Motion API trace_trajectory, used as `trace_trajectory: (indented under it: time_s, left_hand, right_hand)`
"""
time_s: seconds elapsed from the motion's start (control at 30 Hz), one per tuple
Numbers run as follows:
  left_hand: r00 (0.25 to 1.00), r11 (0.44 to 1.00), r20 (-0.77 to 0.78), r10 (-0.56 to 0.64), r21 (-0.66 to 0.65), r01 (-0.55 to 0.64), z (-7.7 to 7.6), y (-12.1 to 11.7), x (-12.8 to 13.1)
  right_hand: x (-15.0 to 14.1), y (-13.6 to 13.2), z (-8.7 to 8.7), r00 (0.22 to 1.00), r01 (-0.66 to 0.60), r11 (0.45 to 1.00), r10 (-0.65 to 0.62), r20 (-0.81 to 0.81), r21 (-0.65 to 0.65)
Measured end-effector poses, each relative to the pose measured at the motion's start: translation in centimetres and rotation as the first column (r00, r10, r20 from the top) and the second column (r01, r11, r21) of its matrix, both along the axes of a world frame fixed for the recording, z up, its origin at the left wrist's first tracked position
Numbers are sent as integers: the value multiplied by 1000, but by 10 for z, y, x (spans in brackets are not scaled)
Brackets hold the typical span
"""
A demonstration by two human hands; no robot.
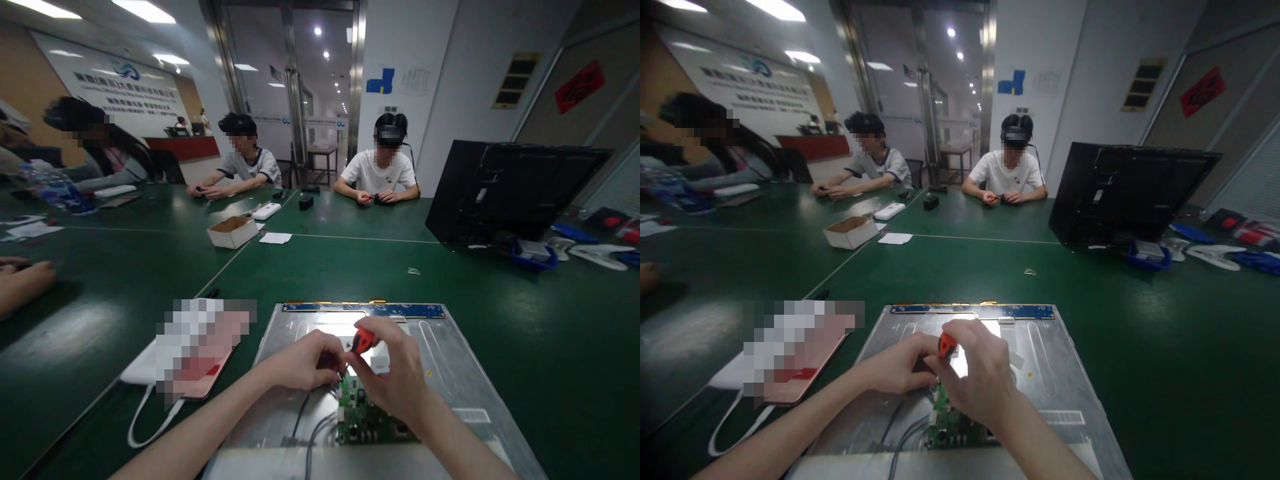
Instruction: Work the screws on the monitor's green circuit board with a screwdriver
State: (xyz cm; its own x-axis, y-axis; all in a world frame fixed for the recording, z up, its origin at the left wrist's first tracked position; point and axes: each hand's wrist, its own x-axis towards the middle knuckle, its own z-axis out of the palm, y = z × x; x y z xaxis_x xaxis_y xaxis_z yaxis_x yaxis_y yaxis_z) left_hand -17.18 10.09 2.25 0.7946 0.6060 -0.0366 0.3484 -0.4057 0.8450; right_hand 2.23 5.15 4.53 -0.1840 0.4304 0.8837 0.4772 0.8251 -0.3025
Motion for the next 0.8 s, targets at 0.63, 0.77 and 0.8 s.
trace_trajectory:
  time_s: [0.63, 0.77, 0.8]
  left_hand:
    - [1000, 999, 9, 1, 34, -2, -3, 2, 0]
    - [1000, 999, 13, 15, 48, -16, -5, 0, -1]
    - [1000, 999, 13, 9, 47, -9, -4, 0, -1]
  right_hand:
    - [0, -2, 0, 999, 20, 999, -19, 30, -46]
    - [1, -4, 2, 995, -47, 996, 54, 80, -80]
    - [1, -3, 2, 994, -67, 995, 73, 77, -79]
